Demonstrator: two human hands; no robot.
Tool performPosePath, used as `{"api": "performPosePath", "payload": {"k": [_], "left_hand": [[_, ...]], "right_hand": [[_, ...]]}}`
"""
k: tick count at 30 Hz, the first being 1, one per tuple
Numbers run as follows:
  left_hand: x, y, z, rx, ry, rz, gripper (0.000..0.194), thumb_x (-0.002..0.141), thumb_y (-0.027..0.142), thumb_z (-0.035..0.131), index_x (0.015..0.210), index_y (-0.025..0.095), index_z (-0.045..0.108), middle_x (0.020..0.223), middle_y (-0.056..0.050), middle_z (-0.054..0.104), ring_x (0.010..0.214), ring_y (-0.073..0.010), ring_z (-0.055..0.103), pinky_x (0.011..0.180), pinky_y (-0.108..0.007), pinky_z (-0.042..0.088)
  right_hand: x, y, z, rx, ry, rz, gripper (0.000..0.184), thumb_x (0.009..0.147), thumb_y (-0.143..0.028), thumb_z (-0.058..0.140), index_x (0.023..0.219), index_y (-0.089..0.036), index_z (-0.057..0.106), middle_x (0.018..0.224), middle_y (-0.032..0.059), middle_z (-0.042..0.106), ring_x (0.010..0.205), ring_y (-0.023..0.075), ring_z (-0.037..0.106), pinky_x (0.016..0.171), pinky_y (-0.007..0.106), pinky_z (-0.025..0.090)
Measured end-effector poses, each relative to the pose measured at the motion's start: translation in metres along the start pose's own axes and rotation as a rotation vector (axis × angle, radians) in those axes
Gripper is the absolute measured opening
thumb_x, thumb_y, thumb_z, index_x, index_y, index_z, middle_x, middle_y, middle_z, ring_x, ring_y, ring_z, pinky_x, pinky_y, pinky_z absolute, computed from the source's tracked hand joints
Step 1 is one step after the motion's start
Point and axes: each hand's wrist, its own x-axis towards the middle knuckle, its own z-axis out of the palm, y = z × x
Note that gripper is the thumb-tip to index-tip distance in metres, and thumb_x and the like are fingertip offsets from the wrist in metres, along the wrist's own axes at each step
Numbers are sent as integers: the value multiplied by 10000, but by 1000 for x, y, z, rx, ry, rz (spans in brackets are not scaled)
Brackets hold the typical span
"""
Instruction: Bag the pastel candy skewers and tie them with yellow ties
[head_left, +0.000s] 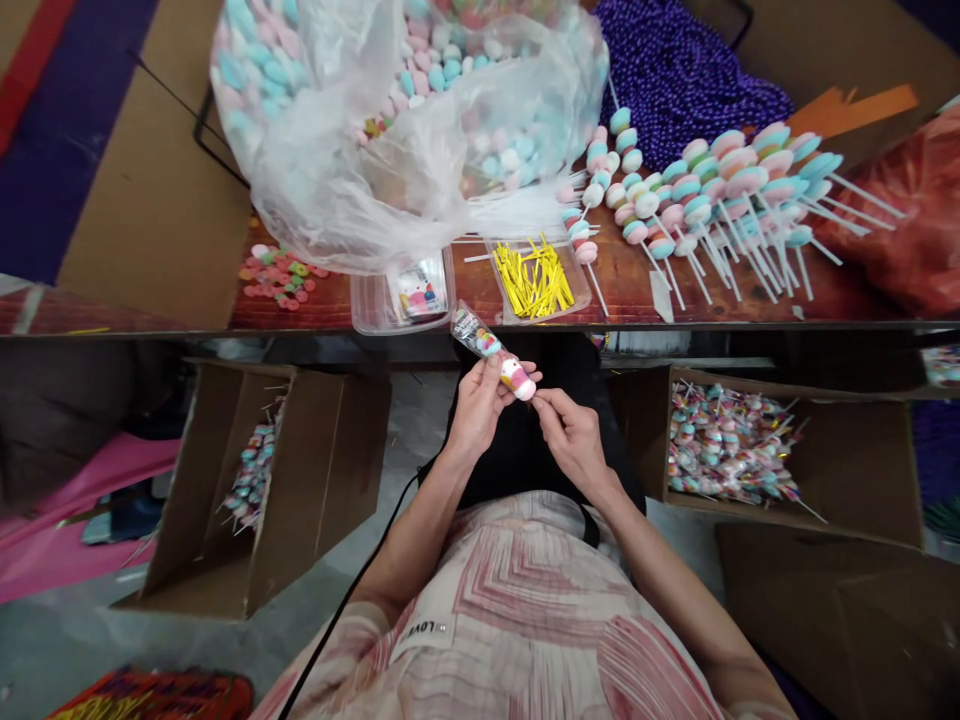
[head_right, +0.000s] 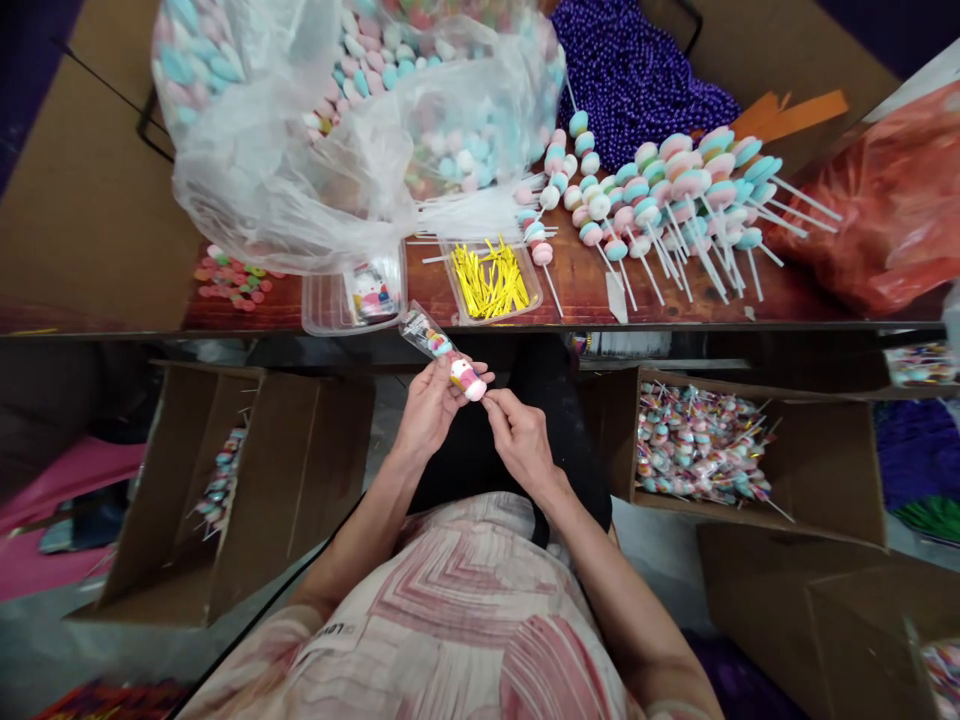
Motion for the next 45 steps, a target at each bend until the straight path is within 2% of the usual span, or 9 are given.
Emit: {"api": "performPosePath", "payload": {"k": [5, 8, 11, 14, 20, 27, 38, 42, 45], "left_hand": [[4, 6, -3, -14, 22, 14, 445, 789, 545, 742, 973, 151, 646, 1015, -116, 764, 958, -275, 750, 799, -356, 580], [6, 4, -4, -7, 47, 26, 423, 749, 501, 795, 941, 160, 632, 966, -95, 765, 940, -280, 752, 776, -359, 580], [5, 1, -2, 3, 69, 56, 402, 753, 488, 795, 920, 165, 622, 936, -79, 762, 926, -265, 754, 787, -355, 579], [3, -1, 2, -8, 70, 96, 378, 775, 476, 780, 932, 171, 621, 976, -75, 761, 934, -246, 753, 811, -348, 582], [0, -4, 5, -28, 10, 60, 378, 826, 504, 722, 973, 173, 611, 975, -85, 767, 880, -233, 761, 835, -364, 584], [-1, -6, 1, -19, -11, 21, 380, 854, 520, 684, 956, 162, 606, 972, -103, 770, 899, -244, 760, 847, -376, 580], [-5, -12, 5, -8, 14, 38, 381, 840, 526, 696, 979, 187, 588, 1044, -103, 760, 1092, -277, 714, 956, -412, 533], [-3, -7, 3, -27, 3, 33, 375, 837, 520, 706, 957, 179, 608, 991, -83, 761, 1051, -267, 726, 963, -413, 532], [0, -5, 3, -46, 13, 60, 363, 850, 514, 695, 947, 173, 615, 962, -74, 759, 1034, -259, 731, 969, -412, 529]], "right_hand": [[1, 4, -5, -14, -56, 8, 262, 983, -388, 497, 953, -197, 673, 559, -59, 446, 489, 93, 424, 512, 231, 340], [2, 5, -9, -156, -94, 17, 231, 982, -360, 502, 990, -211, 677, 593, -42, 524, 524, 107, 489, 554, 235, 361], [2, 1, -8, -355, -42, 3, 195, 964, -335, 530, 1032, -217, 670, 747, 10, 656, 641, 145, 586, 609, 253, 373], [1, -3, 0, -416, 21, -31, 235, 966, -367, 532, 1101, -213, 648, 824, 37, 694, 683, 166, 612, 618, 261, 378], [0, -6, 14, -318, 154, -90, 252, 979, -379, 503, 993, -187, 666, 792, 39, 659, 660, 147, 564, 633, 263, 388], [7, -5, 5, 119, -2, 159, 266, 932, -420, 560, 870, -187, 673, 609, -45, 466, 547, 105, 404, 525, 242, 320], [6, -3, 15, -208, 86, -47, 287, 971, -378, 486, 815, -194, 643, 674, 10, 577, 593, 125, 495, 613, 263, 373], [8, -5, 10, -50, 7, 41, 312, 950, -428, 531, 755, -197, 608, 581, -45, 449, 527, 99, 397, 537, 247, 319], [6, -7, 4, 24, -64, 133, 293, 942, -448, 542, 827, -193, 629, 603, -47, 492, 545, 101, 430, 544, 239, 338]]}}
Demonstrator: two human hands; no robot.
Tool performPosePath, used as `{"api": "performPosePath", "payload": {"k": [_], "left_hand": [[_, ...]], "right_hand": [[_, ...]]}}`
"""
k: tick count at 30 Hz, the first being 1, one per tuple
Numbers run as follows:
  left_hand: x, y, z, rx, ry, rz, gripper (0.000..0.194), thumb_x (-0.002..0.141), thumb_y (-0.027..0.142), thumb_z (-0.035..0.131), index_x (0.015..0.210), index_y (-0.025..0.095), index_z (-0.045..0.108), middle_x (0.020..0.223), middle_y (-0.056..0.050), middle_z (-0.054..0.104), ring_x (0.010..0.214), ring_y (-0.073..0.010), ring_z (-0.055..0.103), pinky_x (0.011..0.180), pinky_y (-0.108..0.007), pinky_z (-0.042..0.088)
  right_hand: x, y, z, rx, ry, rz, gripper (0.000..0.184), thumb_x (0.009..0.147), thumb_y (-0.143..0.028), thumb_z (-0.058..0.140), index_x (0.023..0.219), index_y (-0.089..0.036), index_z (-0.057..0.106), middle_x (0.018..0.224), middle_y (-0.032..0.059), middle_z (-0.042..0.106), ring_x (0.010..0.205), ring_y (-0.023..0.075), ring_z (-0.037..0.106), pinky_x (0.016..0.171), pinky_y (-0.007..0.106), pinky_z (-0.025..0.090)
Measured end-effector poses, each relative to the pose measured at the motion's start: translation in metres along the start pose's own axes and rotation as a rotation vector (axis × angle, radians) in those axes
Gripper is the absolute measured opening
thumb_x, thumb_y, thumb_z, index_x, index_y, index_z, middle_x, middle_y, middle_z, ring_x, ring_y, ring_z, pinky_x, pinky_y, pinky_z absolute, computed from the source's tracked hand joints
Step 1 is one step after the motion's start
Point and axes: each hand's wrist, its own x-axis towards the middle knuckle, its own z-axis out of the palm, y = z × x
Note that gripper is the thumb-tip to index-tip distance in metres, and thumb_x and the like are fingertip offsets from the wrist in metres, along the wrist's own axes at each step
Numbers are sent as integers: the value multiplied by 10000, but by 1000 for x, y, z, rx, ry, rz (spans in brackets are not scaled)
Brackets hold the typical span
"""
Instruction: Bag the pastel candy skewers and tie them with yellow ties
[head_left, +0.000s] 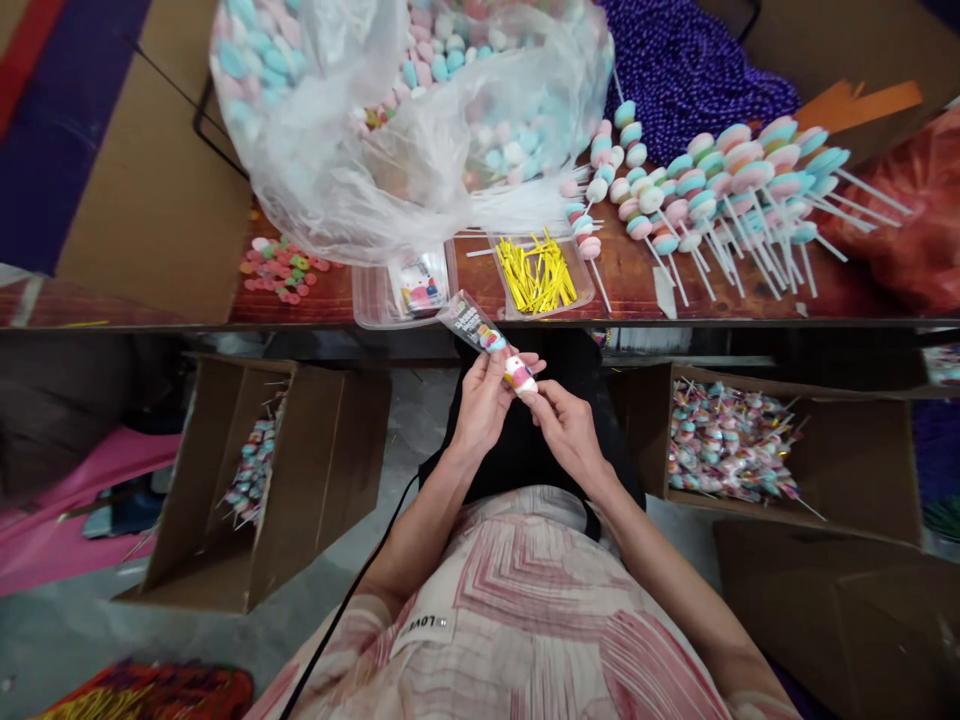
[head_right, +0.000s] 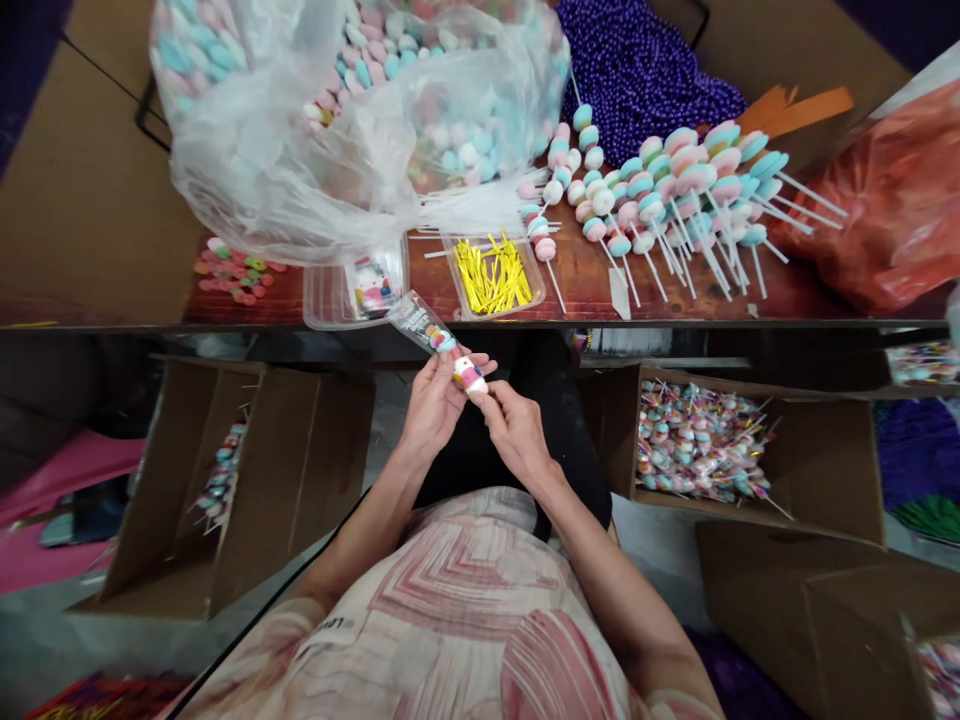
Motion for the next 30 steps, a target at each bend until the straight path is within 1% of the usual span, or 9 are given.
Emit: {"api": "performPosePath", "payload": {"k": [2, 4, 7, 13, 17, 23, 26, 28, 30], "left_hand": [[1, 0, 0, -11, 12, 13, 369, 858, 522, 682, 956, 172, 616, 960, -71, 757, 1007, -251, 738, 951, -405, 535], [2, -1, 0, -13, 9, 20, 382, 859, 533, 675, 977, 174, 622, 973, -69, 755, 968, -240, 745, 923, -388, 543], [1, -2, 0, 11, -10, 19, 366, 852, 514, 692, 988, 180, 632, 951, -54, 748, 922, -220, 749, 894, -362, 545], [-4, -5, 1, 25, -37, 32, 336, 870, 500, 676, 956, 178, 637, 849, -28, 720, 891, -198, 745, 909, -345, 537], [-6, -7, 2, 41, -44, 11, 369, 873, 541, 650, 950, 180, 631, 829, -43, 721, 988, -231, 733, 935, -367, 533], [-7, -3, 1, 17, -58, -44, 398, 837, 552, 689, 927, 167, 641, 859, -68, 742, 986, -252, 735, 889, -366, 549], [-7, -1, -2, 19, -53, -65, 422, 863, 568, 649, 978, 162, 650, 979, -108, 754, 1026, -258, 723, 868, -363, 548], [-7, -1, -5, 29, 6, -43, 400, 856, 552, 664, 989, 174, 643, 1033, -99, 745, 1007, -237, 724, 865, -355, 549], [-9, -3, -8, 52, 81, 6, 350, 827, 500, 719, 972, 195, 630, 1004, -56, 731, 929, -195, 728, 855, -341, 555]], "right_hand": [[-3, 1, -3, -10, -13, 38, 276, 937, -430, 548, 835, -189, 633, 611, -43, 513, 554, 104, 449, 551, 238, 345], [-8, 4, -4, -27, 5, 36, 280, 938, -417, 545, 801, -187, 629, 596, -45, 477, 548, 102, 421, 538, 241, 324], [-12, 9, -1, -20, 38, -34, 290, 954, -413, 520, 827, -187, 650, 604, -45, 443, 545, 101, 381, 534, 247, 308], [-9, 12, 13, -37, 88, -173, 298, 970, -389, 492, 840, -187, 668, 660, -19, 511, 562, 102, 412, 573, 253, 354], [-5, 10, 20, 31, 119, -129, 303, 954, -399, 495, 795, -191, 645, 642, -21, 492, 556, 102, 397, 561, 255, 354], [3, 5, 21, 392, 51, 62, 309, 893, -462, 572, 738, -197, 594, 536, -66, 340, 469, 84, 274, 447, 245, 239], [5, 2, 18, 381, 50, 59, 313, 887, -473, 587, 743, -195, 600, 549, -60, 368, 482, 83, 292, 455, 242, 239], [5, 1, 16, 347, 78, 51, 316, 893, -475, 579, 755, -192, 612, 567, -51, 402, 496, 85, 318, 463, 241, 251], [4, 2, 15, 319, 99, 42, 315, 901, -471, 566, 772, -190, 628, 569, -48, 416, 499, 87, 332, 467, 241, 259]]}}
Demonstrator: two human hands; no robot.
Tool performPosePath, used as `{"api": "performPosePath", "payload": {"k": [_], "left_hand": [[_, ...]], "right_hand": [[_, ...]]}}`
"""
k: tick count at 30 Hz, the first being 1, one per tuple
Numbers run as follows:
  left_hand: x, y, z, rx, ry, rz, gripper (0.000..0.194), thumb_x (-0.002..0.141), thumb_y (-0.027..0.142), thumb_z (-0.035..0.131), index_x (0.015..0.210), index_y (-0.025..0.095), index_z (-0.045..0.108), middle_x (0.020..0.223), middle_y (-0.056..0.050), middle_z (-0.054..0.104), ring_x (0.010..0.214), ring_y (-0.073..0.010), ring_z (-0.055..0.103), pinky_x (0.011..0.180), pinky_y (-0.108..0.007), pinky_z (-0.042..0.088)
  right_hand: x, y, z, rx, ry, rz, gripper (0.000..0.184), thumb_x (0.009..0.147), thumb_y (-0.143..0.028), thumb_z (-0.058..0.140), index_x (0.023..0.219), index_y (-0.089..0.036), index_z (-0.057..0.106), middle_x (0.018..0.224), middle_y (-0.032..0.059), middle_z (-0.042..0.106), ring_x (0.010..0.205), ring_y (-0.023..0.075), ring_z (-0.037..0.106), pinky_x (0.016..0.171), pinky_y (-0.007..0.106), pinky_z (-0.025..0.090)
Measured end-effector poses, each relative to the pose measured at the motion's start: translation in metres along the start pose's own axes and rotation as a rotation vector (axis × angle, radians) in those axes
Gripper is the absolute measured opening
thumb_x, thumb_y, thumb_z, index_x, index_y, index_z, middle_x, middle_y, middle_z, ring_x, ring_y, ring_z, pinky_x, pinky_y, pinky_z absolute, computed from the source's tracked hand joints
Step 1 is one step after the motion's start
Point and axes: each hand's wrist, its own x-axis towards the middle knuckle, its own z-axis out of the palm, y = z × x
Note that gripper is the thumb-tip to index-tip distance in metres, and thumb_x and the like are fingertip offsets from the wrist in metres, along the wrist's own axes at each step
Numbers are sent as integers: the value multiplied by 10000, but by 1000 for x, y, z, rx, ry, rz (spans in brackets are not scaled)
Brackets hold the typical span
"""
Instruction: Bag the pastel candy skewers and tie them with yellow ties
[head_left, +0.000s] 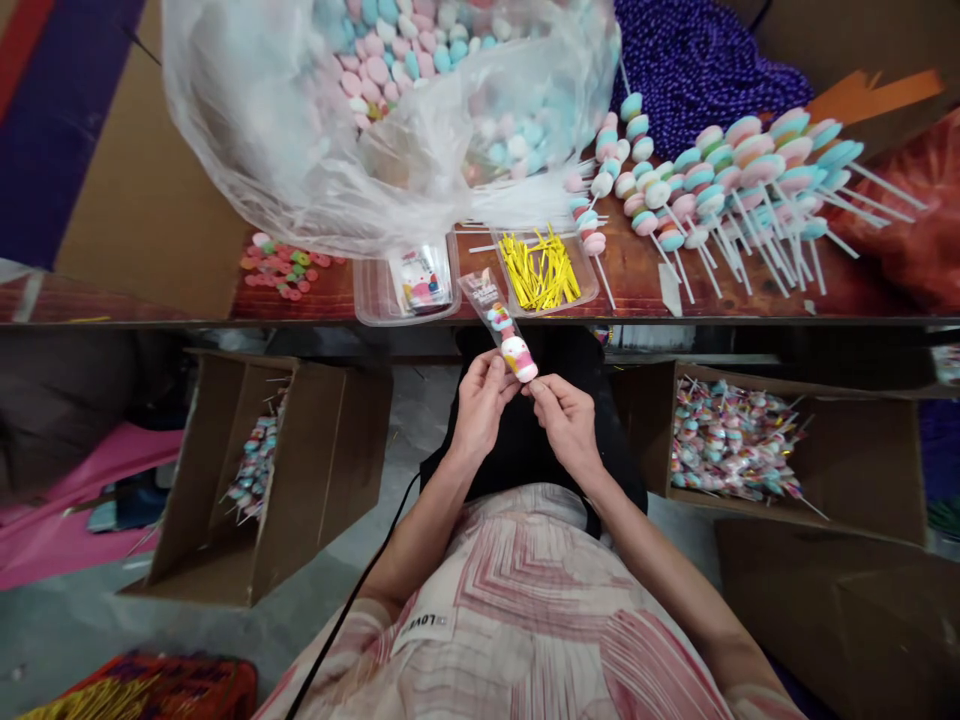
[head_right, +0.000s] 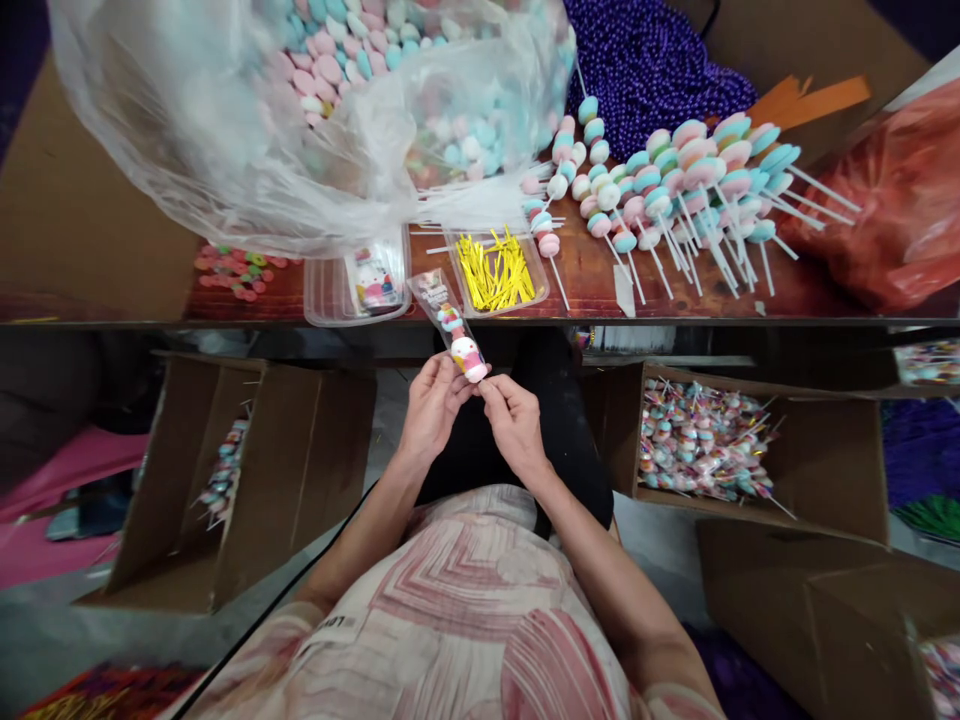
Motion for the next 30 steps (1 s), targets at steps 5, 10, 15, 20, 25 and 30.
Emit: {"api": "performPosePath", "payload": {"k": [5, 10, 15, 20, 25, 30], "left_hand": [[-5, -4, -4, 123, 64, 44, 283, 805, 427, 749, 949, 205, 648, 952, -16, 700, 870, -151, 700, 790, -287, 565], [-4, -4, -4, 169, 108, 62, 212, 804, 376, 736, 885, 190, 675, 909, -11, 687, 826, -131, 670, 723, -243, 561], [0, -4, -5, 187, 118, 102, 156, 793, 312, 722, 754, 178, 651, 783, 9, 654, 726, -105, 631, 687, -218, 542], [-5, -4, -6, 222, 19, 140, 121, 809, 277, 691, 737, 184, 664, 750, 11, 642, 697, -102, 598, 711, -231, 527], [-9, -1, -9, 134, 0, 60, 145, 772, 282, 712, 701, 175, 644, 712, 17, 610, 675, -90, 576, 698, -217, 520], [-13, -4, -8, 141, 21, 69, 137, 746, 284, 716, 709, 173, 644, 748, 17, 625, 700, -90, 585, 693, -207, 525]], "right_hand": [[-2, 2, -1, -128, 26, -74, 309, 919, -445, 547, 756, -194, 624, 588, -38, 448, 530, 99, 380, 498, 246, 301], [-4, 5, 0, -210, 19, -143, 277, 934, -404, 538, 799, -190, 651, 621, -30, 474, 563, 107, 404, 540, 253, 335], [-4, 7, 2, -222, 23, -159, 278, 937, -394, 531, 817, -187, 673, 626, -29, 485, 557, 105, 405, 540, 254, 330], [-6, 7, 5, -226, 105, -164, 272, 939, -366, 529, 785, -180, 656, 617, -34, 472, 540, 97, 390, 523, 249, 317], [-9, 7, 8, -318, 110, -255, 260, 956, -331, 504, 812, -181, 660, 641, -22, 539, 548, 93, 442, 545, 232, 365], [-10, 8, 12, -350, 143, -357, 240, 954, -281, 514, 790, -175, 655, 618, -34, 548, 516, 74, 449, 522, 209, 359]]}}
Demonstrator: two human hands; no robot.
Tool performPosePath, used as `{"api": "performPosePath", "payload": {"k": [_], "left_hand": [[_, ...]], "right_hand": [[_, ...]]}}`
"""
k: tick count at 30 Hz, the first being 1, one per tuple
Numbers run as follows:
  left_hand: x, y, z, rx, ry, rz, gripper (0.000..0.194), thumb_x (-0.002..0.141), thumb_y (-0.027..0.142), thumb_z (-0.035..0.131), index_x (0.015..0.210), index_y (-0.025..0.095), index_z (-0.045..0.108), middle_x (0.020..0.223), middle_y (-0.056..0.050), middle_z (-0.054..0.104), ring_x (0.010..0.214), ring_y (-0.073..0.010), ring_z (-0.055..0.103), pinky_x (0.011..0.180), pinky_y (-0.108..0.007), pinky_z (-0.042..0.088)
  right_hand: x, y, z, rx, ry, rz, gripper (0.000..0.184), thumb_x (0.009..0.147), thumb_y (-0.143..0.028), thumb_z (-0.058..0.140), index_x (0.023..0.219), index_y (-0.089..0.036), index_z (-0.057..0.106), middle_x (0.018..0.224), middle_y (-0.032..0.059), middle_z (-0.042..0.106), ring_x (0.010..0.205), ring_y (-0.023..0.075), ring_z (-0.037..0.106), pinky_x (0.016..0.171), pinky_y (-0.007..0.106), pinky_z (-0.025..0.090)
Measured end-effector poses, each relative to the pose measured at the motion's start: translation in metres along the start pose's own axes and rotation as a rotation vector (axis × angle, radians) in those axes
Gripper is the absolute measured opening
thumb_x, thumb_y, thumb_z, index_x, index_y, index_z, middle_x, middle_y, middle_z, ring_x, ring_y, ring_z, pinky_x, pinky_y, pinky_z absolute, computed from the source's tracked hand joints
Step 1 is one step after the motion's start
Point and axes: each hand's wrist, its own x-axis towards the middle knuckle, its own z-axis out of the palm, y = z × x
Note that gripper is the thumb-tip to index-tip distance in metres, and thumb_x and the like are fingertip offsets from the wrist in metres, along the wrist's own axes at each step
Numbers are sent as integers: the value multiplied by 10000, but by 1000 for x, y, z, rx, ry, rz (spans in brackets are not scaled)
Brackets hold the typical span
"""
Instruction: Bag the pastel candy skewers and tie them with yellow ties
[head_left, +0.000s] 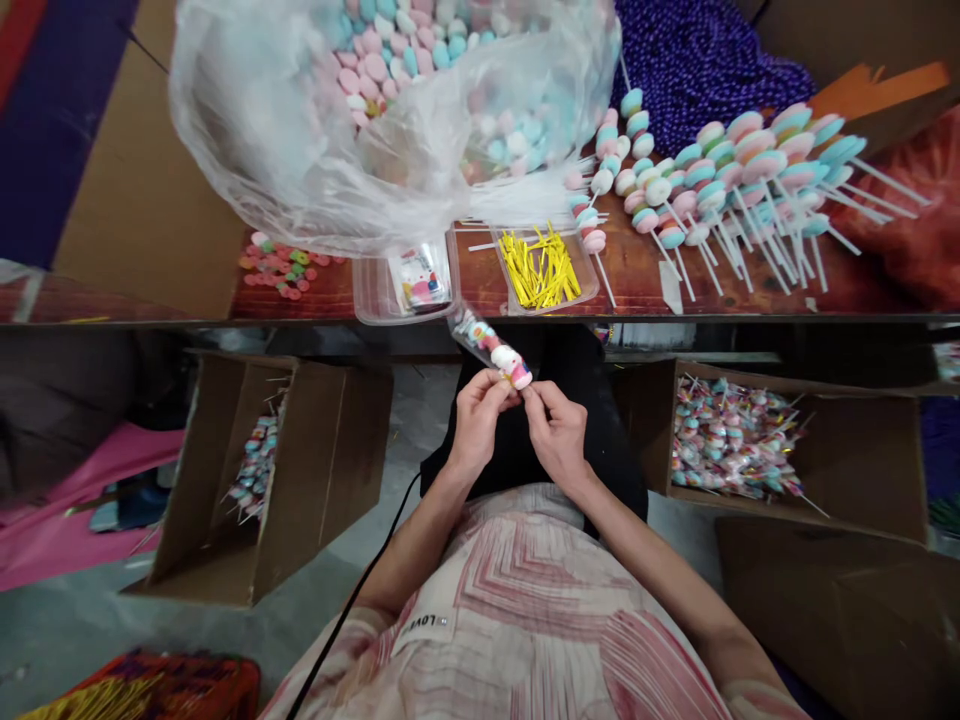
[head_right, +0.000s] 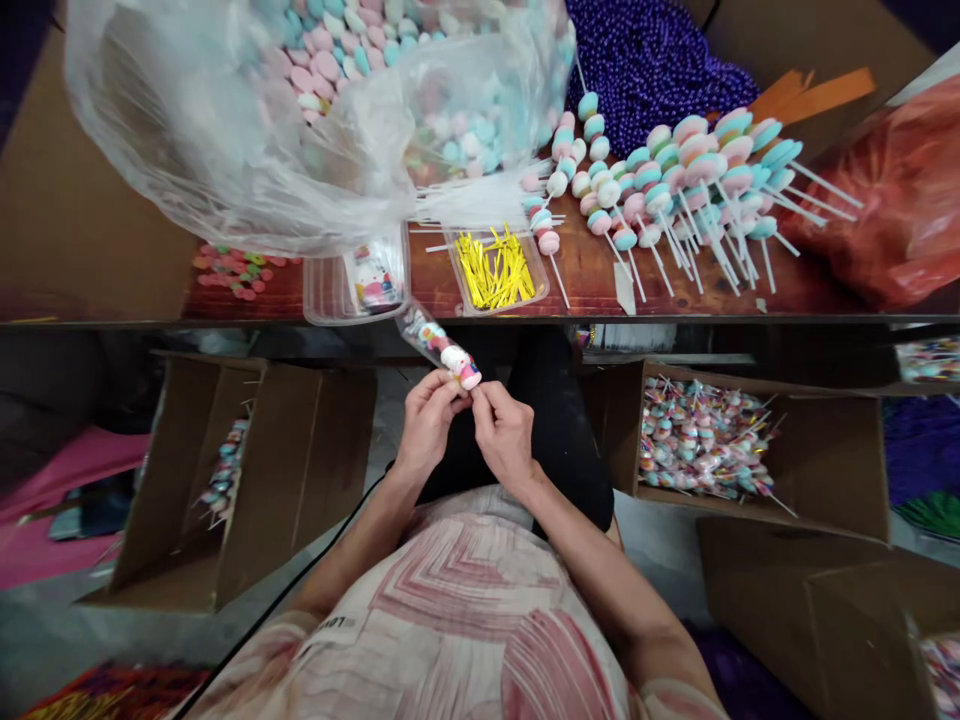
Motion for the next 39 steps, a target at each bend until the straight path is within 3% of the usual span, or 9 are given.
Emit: {"api": "performPosePath", "payload": {"k": [6, 12, 19, 28, 30, 33, 39], "left_hand": [[-11, -7, -3, 71, -42, 71, 155, 825, 321, 680, 757, 184, 657, 790, 9, 624, 741, -103, 589, 728, -222, 538], [3, -1, -6, 40, 27, 96, 244, 862, 447, 681, 895, 206, 652, 904, -4, 659, 818, -114, 642, 749, -236, 551], [10, 4, 6, -110, -27, -22, 378, 773, 473, 781, 973, 174, 665, 953, -81, 757, 882, -199, 736, 867, -347, 562], [6, 2, 10, -115, -141, -60, 323, 790, 444, 776, 924, 168, 673, 933, -74, 754, 979, -239, 735, 897, -366, 566], [6, 1, 9, -109, -172, -86, 306, 809, 431, 762, 944, 170, 677, 970, -83, 757, 1018, -248, 727, 914, -372, 561], [6, 1, 9, -138, -183, -128, 337, 825, 447, 743, 1020, 180, 673, 1059, -97, 753, 1054, -252, 716, 934, -383, 552], [10, 7, 7, -194, -46, -85, 384, 787, 497, 764, 992, 188, 667, 1009, -65, 749, 982, -226, 735, 936, -373, 549]], "right_hand": [[2, 2, -2, 11, -7, 14, 227, 948, -274, 532, 791, -175, 663, 627, -35, 570, 512, 71, 460, 506, 205, 350], [3, 3, -4, 12, -23, -16, 226, 949, -262, 536, 793, -167, 668, 606, -43, 526, 500, 67, 426, 497, 209, 332], [3, 4, -1, -22, -75, -13, 266, 948, -290, 525, 730, -178, 630, 574, -47, 463, 505, 74, 389, 519, 220, 335], [3, 2, 3, 363, -128, 331, 331, 904, -424, 576, 677, -185, 557, 559, -58, 377, 488, 75, 311, 452, 226, 262], [3, 2, 3, 323, -97, 285, 323, 911, -408, 564, 678, -184, 559, 564, -55, 399, 494, 75, 324, 459, 224, 275], [6, 3, 0, 103, -37, 109, 286, 933, -337, 544, 699, -180, 594, 590, -41, 479, 518, 79, 390, 507, 224, 328], [10, 9, -4, -307, 10, -243, 294, 984, -202, 478, 720, -182, 606, 609, -16, 559, 543, 90, 490, 561, 235, 361]]}}
